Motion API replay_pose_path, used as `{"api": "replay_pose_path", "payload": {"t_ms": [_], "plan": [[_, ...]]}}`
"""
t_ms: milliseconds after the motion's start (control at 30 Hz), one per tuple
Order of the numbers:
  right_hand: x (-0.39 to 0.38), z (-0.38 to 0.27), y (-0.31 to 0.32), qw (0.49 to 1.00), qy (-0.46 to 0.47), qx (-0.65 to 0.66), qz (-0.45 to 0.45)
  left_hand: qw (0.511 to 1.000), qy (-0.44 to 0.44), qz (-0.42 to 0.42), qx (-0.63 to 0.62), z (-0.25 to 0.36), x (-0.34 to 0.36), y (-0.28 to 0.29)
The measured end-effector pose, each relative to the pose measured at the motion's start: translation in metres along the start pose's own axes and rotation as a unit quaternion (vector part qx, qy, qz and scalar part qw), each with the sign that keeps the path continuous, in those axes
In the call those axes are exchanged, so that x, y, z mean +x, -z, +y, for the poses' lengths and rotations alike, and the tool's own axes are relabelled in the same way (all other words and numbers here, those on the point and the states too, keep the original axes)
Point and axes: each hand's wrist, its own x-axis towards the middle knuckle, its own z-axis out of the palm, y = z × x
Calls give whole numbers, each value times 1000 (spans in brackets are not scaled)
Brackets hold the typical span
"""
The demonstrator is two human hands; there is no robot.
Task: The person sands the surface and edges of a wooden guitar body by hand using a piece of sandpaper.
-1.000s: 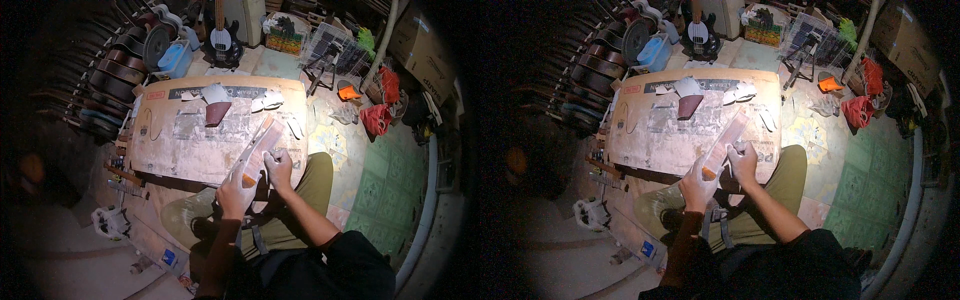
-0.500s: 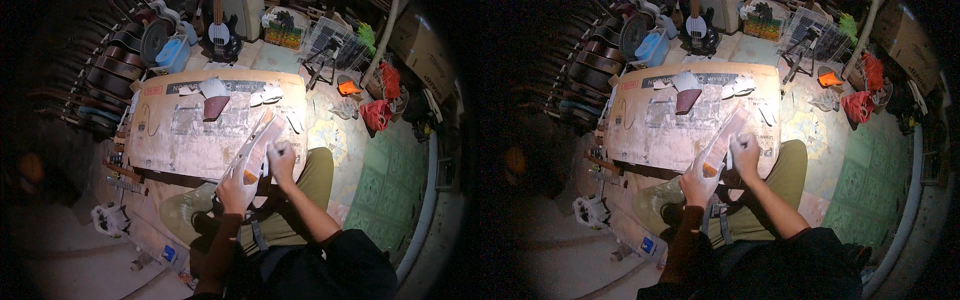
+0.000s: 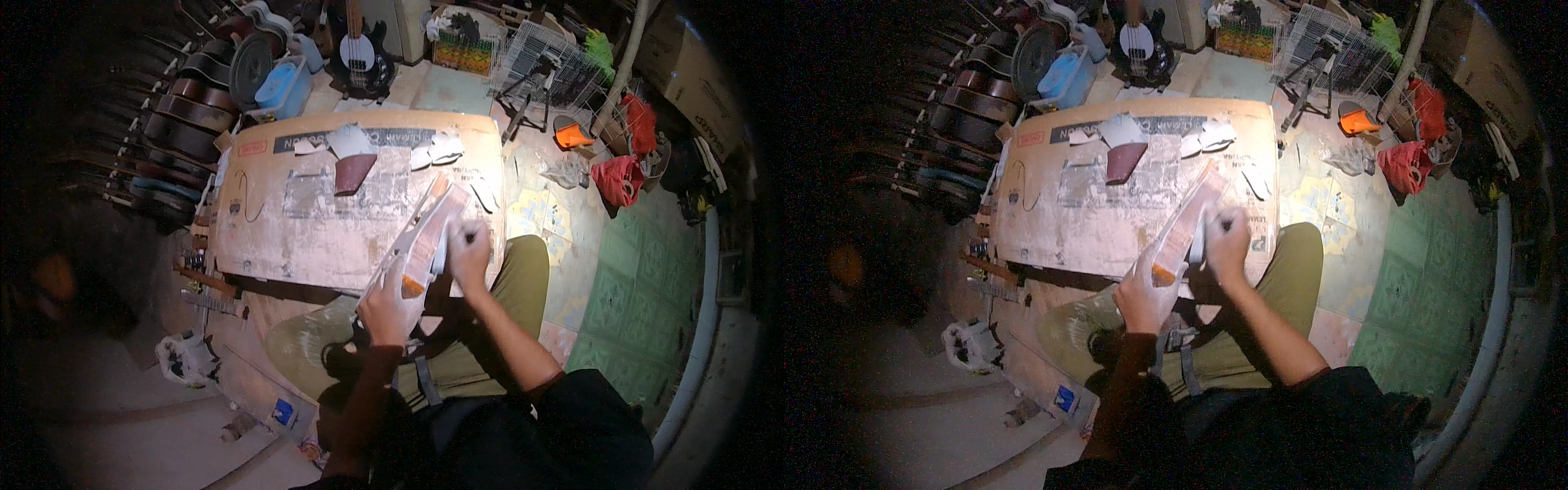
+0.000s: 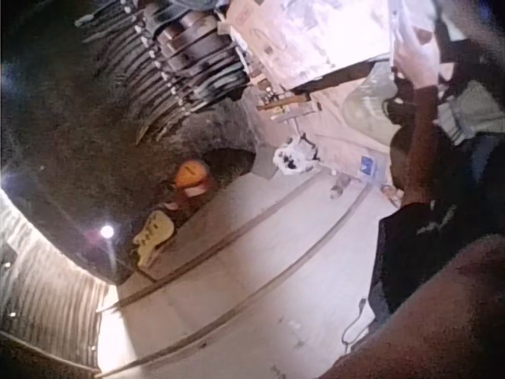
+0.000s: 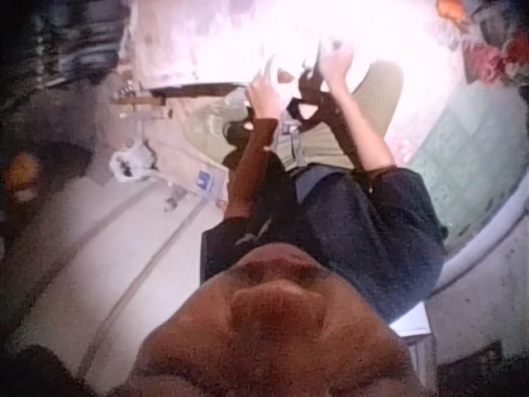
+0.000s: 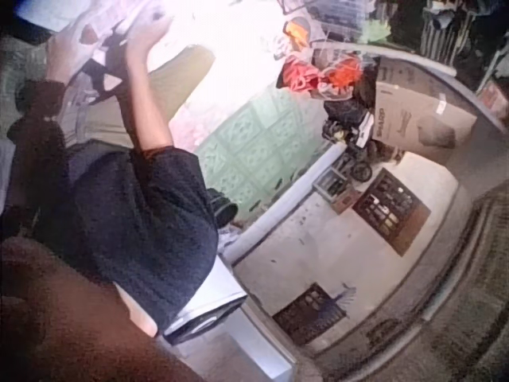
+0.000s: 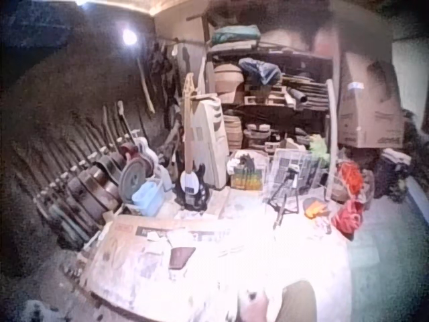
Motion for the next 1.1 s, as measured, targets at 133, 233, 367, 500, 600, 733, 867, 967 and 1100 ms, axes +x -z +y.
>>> {"api": "replay_pose_path", "payload": {"t_ms": [133,233,367,500,600,733,867,967,1100], "plan": [[21,-13,0,1000,-17,-8,-16,999,-9,22,-26,-1,-2,4],[11,-18,-10,999,-10,-34,23,999,16,17,-33,0,-1,10],[15,-5,-7,999,29,-18,-15,999,17,23,-36,6,4,17],[99,27,0,992,-96,-30,79,998,46,-1,-43,9,7,10],[96,37,15,987,-109,-58,99,996,43,18,-74,2,13,24],[19,59,26,976,-215,-32,-33,992,101,17,-74,-7,30,24],[-37,99,41,961,-237,50,-134,980,99,8,-170,-41,55,24],[-45,111,39,955,-213,45,-202,923,193,-115,-313,-71,84,36],[-43,105,27,947,-203,64,-242,899,193,-260,-294,-76,122,66]]}}
